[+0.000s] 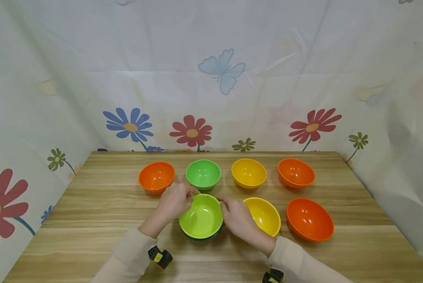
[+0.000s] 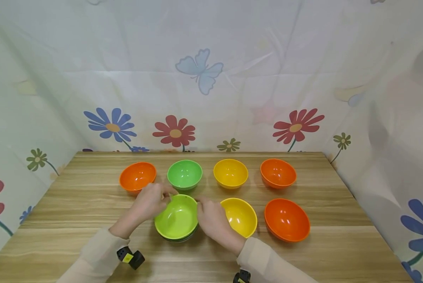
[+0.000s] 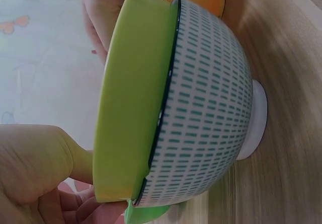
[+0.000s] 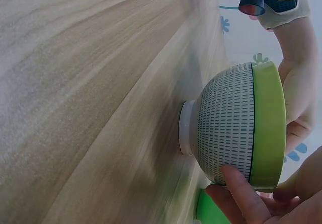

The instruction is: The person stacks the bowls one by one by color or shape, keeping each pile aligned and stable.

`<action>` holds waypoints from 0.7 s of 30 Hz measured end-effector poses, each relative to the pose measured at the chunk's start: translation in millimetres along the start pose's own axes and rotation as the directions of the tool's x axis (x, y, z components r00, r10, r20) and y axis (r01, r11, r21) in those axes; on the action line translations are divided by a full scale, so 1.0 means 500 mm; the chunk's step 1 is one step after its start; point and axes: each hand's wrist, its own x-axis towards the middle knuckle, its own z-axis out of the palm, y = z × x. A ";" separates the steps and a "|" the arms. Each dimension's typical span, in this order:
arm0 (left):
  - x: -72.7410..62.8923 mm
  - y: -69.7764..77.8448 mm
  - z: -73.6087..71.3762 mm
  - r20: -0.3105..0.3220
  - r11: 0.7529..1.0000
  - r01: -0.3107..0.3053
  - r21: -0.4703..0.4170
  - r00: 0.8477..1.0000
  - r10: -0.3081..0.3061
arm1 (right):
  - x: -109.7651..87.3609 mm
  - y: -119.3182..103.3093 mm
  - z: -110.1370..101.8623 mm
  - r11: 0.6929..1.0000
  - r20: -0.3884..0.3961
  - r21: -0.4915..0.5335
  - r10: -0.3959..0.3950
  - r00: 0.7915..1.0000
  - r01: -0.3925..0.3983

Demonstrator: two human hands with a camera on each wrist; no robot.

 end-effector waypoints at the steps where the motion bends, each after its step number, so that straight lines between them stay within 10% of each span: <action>1: 0.000 0.000 0.000 0.003 1.000 0.003 0.000 1.000 -0.003 | 0.000 0.000 0.000 1.000 0.002 0.002 0.006 1.000 -0.006; 21: 0.004 -0.001 0.004 0.031 0.999 0.018 0.026 0.999 -0.019 | -0.001 -0.001 0.004 1.000 -0.027 -0.017 -0.012 1.000 0.011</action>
